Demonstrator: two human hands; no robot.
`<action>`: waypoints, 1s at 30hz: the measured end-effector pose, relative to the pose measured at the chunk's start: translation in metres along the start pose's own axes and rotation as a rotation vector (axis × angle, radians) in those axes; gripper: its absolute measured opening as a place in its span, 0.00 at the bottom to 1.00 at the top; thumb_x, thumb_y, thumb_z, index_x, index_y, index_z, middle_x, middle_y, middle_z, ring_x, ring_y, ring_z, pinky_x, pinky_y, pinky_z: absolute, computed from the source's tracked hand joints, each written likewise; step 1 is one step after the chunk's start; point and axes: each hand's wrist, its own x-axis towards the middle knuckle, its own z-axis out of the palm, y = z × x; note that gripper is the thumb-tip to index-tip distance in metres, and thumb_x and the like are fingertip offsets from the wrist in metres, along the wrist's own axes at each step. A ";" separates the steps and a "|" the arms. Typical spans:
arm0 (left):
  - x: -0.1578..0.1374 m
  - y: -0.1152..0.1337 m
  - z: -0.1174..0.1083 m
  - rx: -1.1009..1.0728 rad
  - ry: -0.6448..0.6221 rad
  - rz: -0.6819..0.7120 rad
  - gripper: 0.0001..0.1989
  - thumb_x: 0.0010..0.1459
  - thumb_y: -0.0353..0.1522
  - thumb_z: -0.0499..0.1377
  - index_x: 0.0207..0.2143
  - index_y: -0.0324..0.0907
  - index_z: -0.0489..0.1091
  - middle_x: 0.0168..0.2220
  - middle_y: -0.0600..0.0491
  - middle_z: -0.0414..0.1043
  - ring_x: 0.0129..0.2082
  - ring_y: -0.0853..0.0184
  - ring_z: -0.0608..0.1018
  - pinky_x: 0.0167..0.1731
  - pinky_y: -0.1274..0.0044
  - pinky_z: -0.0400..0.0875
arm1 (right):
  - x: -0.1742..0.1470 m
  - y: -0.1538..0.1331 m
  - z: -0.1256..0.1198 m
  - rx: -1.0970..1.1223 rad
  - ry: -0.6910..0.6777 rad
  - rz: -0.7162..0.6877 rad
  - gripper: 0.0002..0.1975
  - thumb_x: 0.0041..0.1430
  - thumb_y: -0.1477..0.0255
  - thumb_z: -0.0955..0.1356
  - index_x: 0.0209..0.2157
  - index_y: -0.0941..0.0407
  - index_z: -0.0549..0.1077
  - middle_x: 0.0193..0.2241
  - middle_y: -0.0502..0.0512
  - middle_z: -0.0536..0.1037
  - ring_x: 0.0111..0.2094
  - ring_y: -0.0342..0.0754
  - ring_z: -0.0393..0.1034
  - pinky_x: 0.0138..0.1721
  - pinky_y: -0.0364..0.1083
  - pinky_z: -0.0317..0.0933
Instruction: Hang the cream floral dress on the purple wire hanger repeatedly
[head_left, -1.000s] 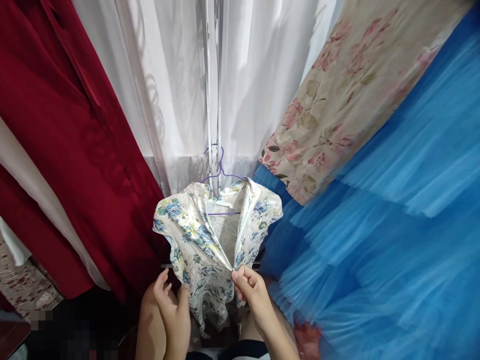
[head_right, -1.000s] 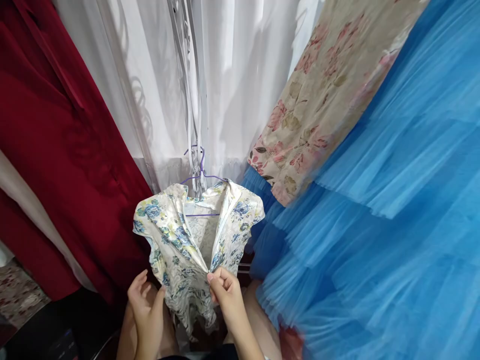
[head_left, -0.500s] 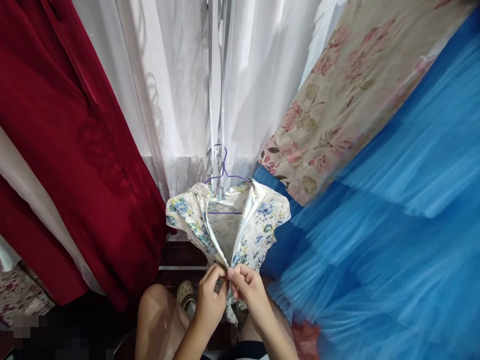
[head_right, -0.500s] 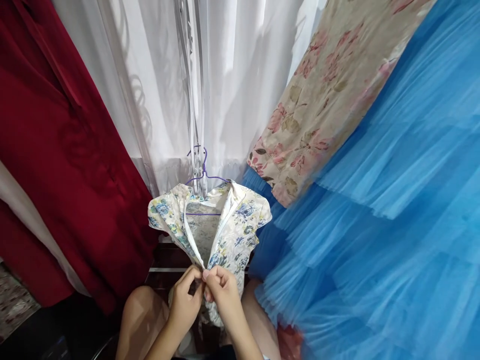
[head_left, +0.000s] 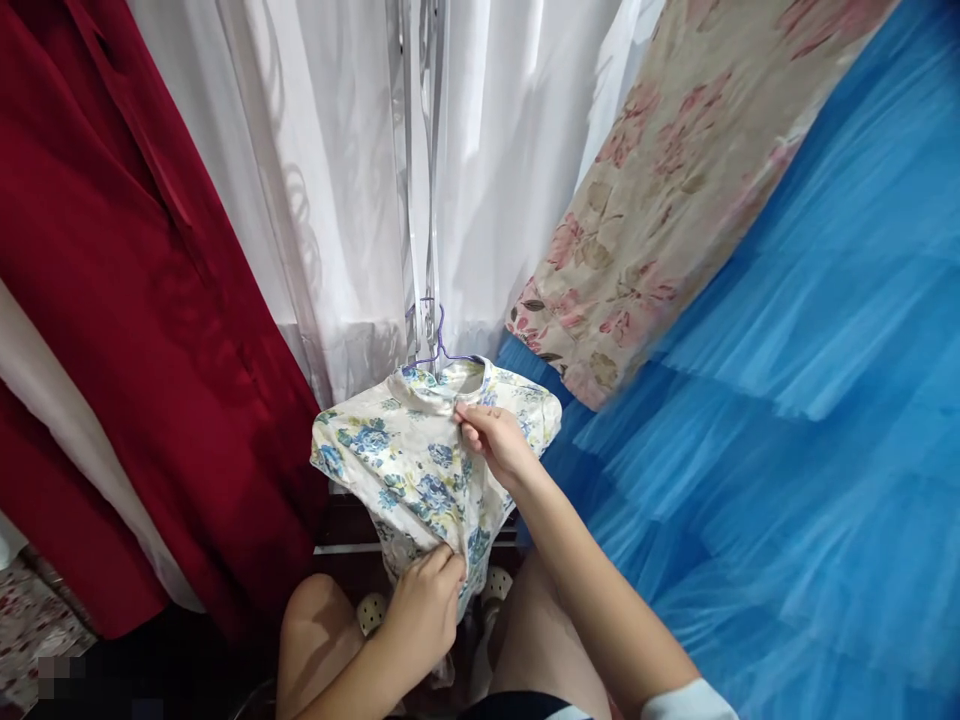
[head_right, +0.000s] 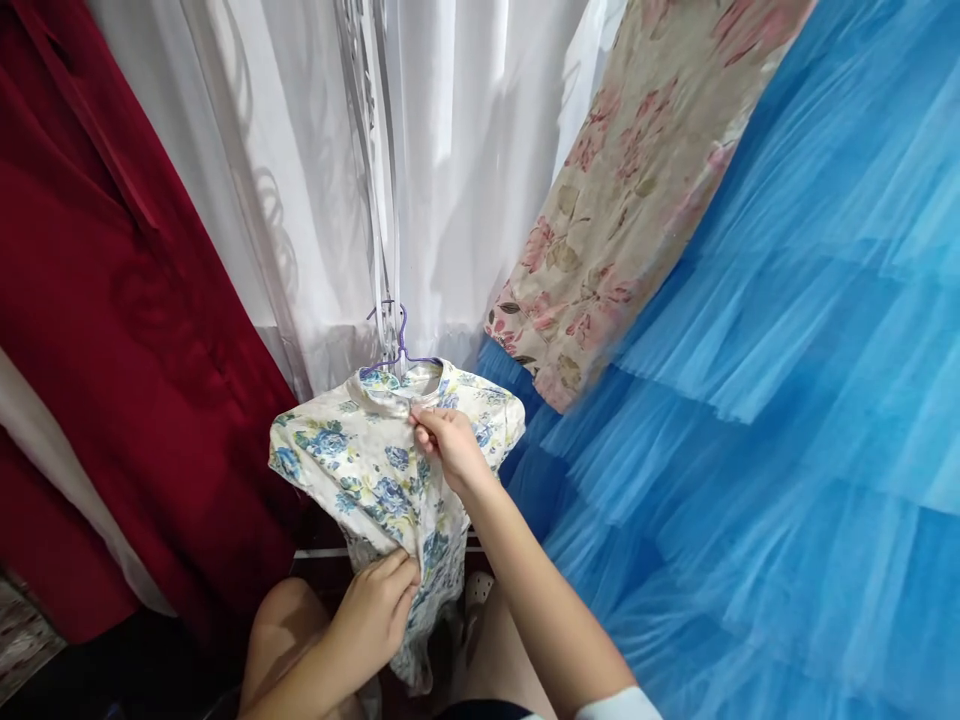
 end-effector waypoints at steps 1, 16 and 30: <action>0.001 -0.003 0.001 -0.008 -0.007 -0.016 0.14 0.56 0.20 0.48 0.39 0.43 0.68 0.42 0.46 0.72 0.40 0.58 0.76 0.38 0.71 0.67 | 0.006 -0.002 0.004 -0.003 0.018 -0.026 0.17 0.51 0.60 0.74 0.25 0.60 0.73 0.14 0.44 0.64 0.15 0.36 0.50 0.18 0.40 0.39; 0.102 -0.011 -0.115 -0.319 0.611 0.073 0.21 0.68 0.33 0.51 0.62 0.46 0.59 0.39 0.52 0.70 0.34 0.69 0.73 0.39 0.76 0.69 | -0.003 -0.009 0.012 -0.150 0.035 -0.234 0.12 0.60 0.63 0.68 0.27 0.55 0.67 0.13 0.44 0.67 0.15 0.39 0.54 0.20 0.41 0.48; 0.130 -0.099 -0.191 -0.292 1.000 -0.117 0.13 0.65 0.39 0.54 0.39 0.39 0.71 0.32 0.52 0.72 0.33 0.67 0.75 0.35 0.79 0.69 | 0.006 0.049 -0.008 -0.416 -0.014 -0.242 0.16 0.62 0.62 0.67 0.25 0.54 0.61 0.17 0.42 0.55 0.19 0.40 0.47 0.22 0.42 0.41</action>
